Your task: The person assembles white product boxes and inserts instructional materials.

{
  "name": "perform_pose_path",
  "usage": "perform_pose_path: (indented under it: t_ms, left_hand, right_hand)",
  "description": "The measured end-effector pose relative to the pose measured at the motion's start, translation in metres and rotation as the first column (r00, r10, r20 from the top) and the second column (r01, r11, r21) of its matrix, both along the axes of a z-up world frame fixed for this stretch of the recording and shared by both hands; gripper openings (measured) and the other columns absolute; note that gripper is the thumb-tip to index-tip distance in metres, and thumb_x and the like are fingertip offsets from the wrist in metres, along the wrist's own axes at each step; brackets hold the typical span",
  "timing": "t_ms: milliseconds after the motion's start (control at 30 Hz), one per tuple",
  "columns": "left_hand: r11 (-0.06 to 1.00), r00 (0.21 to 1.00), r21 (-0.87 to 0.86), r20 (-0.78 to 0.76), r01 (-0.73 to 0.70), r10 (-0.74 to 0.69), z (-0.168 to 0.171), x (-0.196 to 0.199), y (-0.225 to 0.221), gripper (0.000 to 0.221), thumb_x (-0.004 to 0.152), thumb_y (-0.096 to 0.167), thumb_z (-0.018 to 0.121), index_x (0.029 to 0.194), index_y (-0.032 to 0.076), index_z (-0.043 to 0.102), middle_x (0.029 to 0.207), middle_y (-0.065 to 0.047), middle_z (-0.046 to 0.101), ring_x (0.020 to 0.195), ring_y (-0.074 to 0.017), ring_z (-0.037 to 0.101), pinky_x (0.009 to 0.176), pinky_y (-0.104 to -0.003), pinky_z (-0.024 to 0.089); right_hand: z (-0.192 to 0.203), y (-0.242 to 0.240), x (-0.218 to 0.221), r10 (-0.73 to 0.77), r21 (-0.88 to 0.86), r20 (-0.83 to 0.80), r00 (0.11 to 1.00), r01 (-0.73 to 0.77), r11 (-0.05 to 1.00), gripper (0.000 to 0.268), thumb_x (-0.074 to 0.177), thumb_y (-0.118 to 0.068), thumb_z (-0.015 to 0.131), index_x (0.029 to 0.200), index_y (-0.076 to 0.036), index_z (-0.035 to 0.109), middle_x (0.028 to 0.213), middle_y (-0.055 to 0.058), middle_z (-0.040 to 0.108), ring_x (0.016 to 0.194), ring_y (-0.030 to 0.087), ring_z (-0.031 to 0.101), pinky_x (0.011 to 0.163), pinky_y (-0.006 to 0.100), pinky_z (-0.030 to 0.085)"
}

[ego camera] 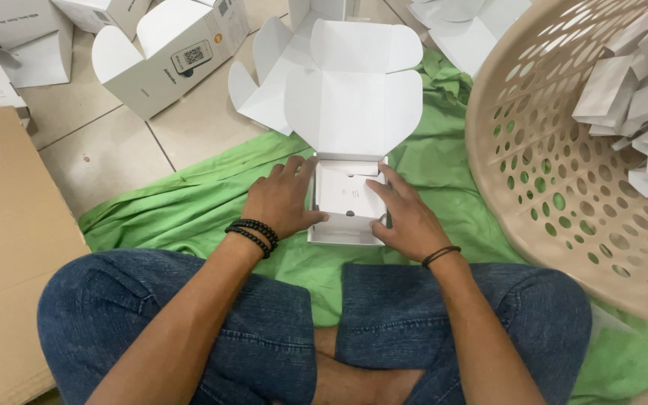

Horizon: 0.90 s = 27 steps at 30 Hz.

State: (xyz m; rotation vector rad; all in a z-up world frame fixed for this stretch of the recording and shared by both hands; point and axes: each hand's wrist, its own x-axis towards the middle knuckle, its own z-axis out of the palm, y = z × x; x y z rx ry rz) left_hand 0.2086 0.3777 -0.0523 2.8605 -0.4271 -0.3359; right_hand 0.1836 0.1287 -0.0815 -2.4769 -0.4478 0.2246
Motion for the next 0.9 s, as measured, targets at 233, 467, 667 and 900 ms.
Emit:
perform_pose_path:
  t_ms: [233,467,667,900]
  left_hand:
    - [0.999,0.994,-0.035,-0.108,-0.026,0.022,0.003,0.011,0.004,0.105,0.067,0.054,0.088,0.15,0.011,0.041,0.147,-0.013,0.047,0.13,-0.0319,0.053,0.097,-0.05,0.054]
    - [0.993,0.962,-0.117,-0.272,-0.027,-0.005,-0.005,0.019,0.012,0.105,0.067,0.06,0.083,0.151,0.013,0.04,0.153,-0.014,0.039,0.139,-0.0333,0.045,0.105,-0.05,0.049]
    - [0.999,0.993,0.017,-0.115,0.04,-0.038,0.012,0.002,0.0,0.091,0.069,0.058,0.081,0.14,0.008,0.053,0.149,-0.016,0.043,0.135,-0.034,0.048,0.1,-0.053,0.051]
    - [0.996,0.995,-0.092,-0.104,-0.017,0.008,0.018,0.013,0.0,0.097,0.062,0.063,0.087,0.131,0.001,0.059,0.139,-0.016,0.048,0.127,-0.0334,0.054,0.093,-0.047,0.055]
  right_hand:
    - [0.002,-0.002,-0.004,-0.016,-0.061,0.04,0.999,0.018,0.998,0.057,0.082,-0.016,0.073,0.138,-0.017,0.06,0.162,0.01,0.036,0.144,0.034,0.042,0.112,0.043,0.042]
    - [0.003,-0.001,-0.007,0.028,0.027,0.073,0.997,-0.03,0.999,0.055,0.082,-0.004,0.066,0.134,-0.023,0.067,0.161,0.013,0.039,0.14,0.036,0.045,0.111,0.043,0.043]
    - [0.009,0.006,-0.017,0.041,-0.051,0.184,0.982,-0.032,0.998,0.057,0.081,0.0,0.065,0.133,-0.023,0.067,0.157,0.013,0.044,0.138,0.036,0.048,0.109,0.044,0.046]
    - [0.015,0.007,-0.019,-0.02,-0.074,0.201,0.979,0.035,0.997,0.055,0.083,0.0,0.064,0.133,-0.023,0.065,0.154,0.008,0.049,0.131,0.034,0.055,0.101,0.045,0.051]
